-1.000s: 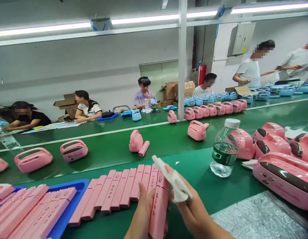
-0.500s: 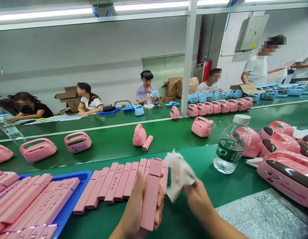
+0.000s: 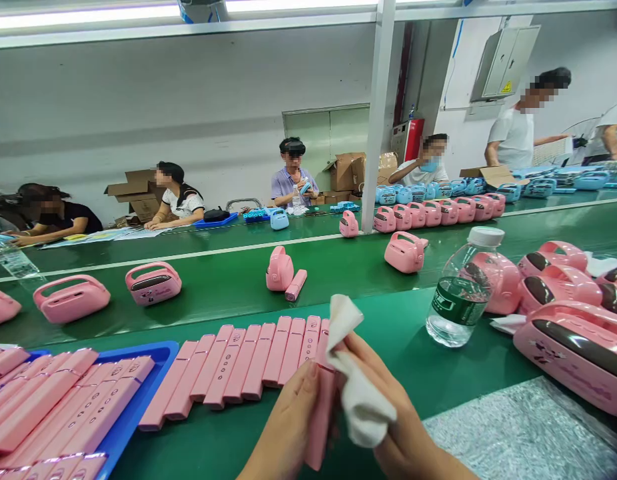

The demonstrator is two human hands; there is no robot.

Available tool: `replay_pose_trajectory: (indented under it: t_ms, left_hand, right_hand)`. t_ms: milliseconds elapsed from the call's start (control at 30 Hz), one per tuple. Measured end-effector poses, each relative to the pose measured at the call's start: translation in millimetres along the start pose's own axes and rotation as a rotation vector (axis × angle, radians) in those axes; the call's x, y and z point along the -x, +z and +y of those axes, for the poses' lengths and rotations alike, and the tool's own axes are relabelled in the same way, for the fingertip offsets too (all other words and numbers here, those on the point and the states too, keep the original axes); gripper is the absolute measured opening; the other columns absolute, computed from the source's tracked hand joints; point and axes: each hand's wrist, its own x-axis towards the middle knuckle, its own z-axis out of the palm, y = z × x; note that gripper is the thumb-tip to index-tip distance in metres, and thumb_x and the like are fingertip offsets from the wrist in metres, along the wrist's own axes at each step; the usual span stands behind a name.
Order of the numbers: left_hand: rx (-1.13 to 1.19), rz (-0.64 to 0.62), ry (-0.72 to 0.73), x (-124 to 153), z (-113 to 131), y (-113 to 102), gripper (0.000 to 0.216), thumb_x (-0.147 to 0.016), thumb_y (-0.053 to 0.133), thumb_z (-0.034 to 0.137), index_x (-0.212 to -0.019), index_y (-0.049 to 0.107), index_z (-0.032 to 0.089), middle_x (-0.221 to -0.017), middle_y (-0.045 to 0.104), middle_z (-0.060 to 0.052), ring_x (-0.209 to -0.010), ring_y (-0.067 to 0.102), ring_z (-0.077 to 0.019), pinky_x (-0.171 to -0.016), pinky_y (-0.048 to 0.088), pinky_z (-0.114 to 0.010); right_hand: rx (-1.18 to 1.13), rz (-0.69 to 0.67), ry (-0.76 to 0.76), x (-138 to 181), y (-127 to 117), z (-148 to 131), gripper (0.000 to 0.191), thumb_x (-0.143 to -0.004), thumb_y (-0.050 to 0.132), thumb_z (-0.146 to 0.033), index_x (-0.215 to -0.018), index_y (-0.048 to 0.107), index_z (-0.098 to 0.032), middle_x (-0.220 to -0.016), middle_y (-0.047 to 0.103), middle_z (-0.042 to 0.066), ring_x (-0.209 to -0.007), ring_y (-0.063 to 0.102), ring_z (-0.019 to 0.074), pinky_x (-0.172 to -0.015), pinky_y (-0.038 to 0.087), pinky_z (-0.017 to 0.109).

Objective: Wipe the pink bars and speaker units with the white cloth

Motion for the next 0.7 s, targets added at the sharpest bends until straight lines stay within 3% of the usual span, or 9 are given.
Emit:
replay_pose_trajectory:
  t_ms: [67, 167, 233, 300, 367, 433, 500, 600, 700]
  left_hand:
    - [0.034, -0.011, 0.011, -1.4, 0.2, -1.1, 0.048, -0.069, 0.057, 0.060, -0.090, 0.064, 0.017, -0.067, 0.064, -0.004, -0.058, 0.058, -0.0151, -0.054, 0.045, -0.024]
    - [0.059, -0.028, -0.047, -0.5, 3.0, -3.4, 0.061, -0.067, 0.049, 0.070, -0.092, 0.065, 0.016, -0.066, 0.064, -0.005, -0.062, 0.059, -0.0186, -0.055, 0.045, -0.027]
    - [0.063, -0.041, -0.092, 1.4, 4.2, -4.2, 0.061, -0.068, 0.045, 0.071, -0.084, 0.065, 0.015, -0.056, 0.060, -0.005, -0.053, 0.056, -0.0164, -0.048, 0.041, -0.025]
    - [0.050, -0.058, -0.133, 3.2, 4.2, -3.9, 0.057, -0.071, 0.044, 0.068, -0.072, 0.062, 0.014, -0.044, 0.053, -0.002, -0.039, 0.047, -0.0111, -0.039, 0.035, -0.021]
    - [0.025, -0.086, -0.179, 4.0, 3.9, -2.5, 0.054, -0.074, 0.044, 0.065, -0.065, 0.058, 0.014, -0.038, 0.046, 0.001, -0.031, 0.037, -0.0066, -0.034, 0.031, -0.018]
    - [-0.002, -0.114, -0.208, 3.8, 4.4, -0.9, 0.055, -0.075, 0.042, 0.065, -0.061, 0.056, 0.013, -0.037, 0.044, 0.001, -0.030, 0.037, -0.0055, -0.034, 0.031, -0.016]
    - [-0.014, -0.093, -0.195, 2.9, 5.5, 0.4, 0.056, -0.076, 0.042, 0.064, -0.058, 0.056, 0.012, -0.042, 0.049, -0.001, -0.035, 0.045, -0.0073, -0.038, 0.037, -0.017]
    - [-0.008, 0.019, -0.155, 1.2, 5.1, 1.5, 0.053, -0.077, 0.046, 0.059, -0.064, 0.060, 0.010, -0.050, 0.054, -0.003, -0.042, 0.050, -0.0091, -0.041, 0.040, -0.018]
    - [0.007, 0.086, -0.154, -0.9, 0.3, 1.9, 0.047, -0.079, 0.046, 0.055, -0.078, 0.062, 0.011, -0.052, 0.058, -0.004, -0.041, 0.049, -0.0099, -0.038, 0.037, -0.019]
  right_hand:
    - [0.243, -0.153, -0.309, -4.7, -2.6, -4.4, 0.045, -0.088, 0.041, -0.030, -0.128, 0.043, -0.011, -0.141, 0.035, 0.014, -0.133, 0.022, 0.0289, -0.107, 0.023, 0.043]
    - [0.335, -0.374, -0.520, -10.0, -4.7, -7.0, 0.033, -0.088, 0.045, -0.021, -0.120, 0.050, -0.013, -0.126, 0.055, 0.007, -0.132, 0.024, 0.0203, -0.111, 0.008, 0.038]
    - [0.228, -0.369, -0.417, -10.3, -5.3, -2.5, 0.036, -0.085, 0.050, -0.021, -0.121, 0.051, -0.016, -0.127, 0.054, 0.005, -0.130, 0.029, 0.0203, -0.111, 0.010, 0.038]
    - [0.023, -0.144, -0.115, -9.1, -6.0, 7.2, 0.040, -0.083, 0.052, -0.031, -0.120, 0.053, -0.018, -0.128, 0.053, 0.007, -0.124, 0.040, 0.0254, -0.107, 0.026, 0.039]
    - [-0.124, 0.113, 0.182, -8.3, -7.2, 18.5, 0.039, -0.086, 0.044, -0.040, -0.115, 0.057, -0.017, -0.110, 0.065, 0.010, -0.103, 0.059, 0.0272, -0.087, 0.048, 0.038]
    - [-0.169, 0.242, 0.342, -8.4, -8.0, 26.4, 0.045, -0.090, 0.032, -0.044, -0.112, 0.057, -0.014, -0.079, 0.071, 0.008, -0.070, 0.067, 0.0231, -0.058, 0.054, 0.032]
    - [-0.177, 0.274, 0.395, -8.7, -7.8, 27.4, 0.049, -0.092, 0.025, -0.046, -0.110, 0.057, -0.013, -0.062, 0.066, 0.005, -0.051, 0.061, 0.0189, -0.043, 0.048, 0.027]
    - [-0.203, 0.252, 0.437, -7.8, -5.8, 17.5, 0.046, -0.092, 0.027, -0.044, -0.108, 0.058, -0.014, -0.060, 0.065, 0.004, -0.047, 0.058, 0.0167, -0.040, 0.044, 0.025]
    - [-0.130, 0.071, 0.283, -6.8, -5.5, 3.5, 0.037, -0.089, 0.038, -0.033, -0.121, 0.052, -0.019, -0.108, 0.065, 0.010, -0.093, 0.062, 0.0246, -0.068, 0.052, 0.031]
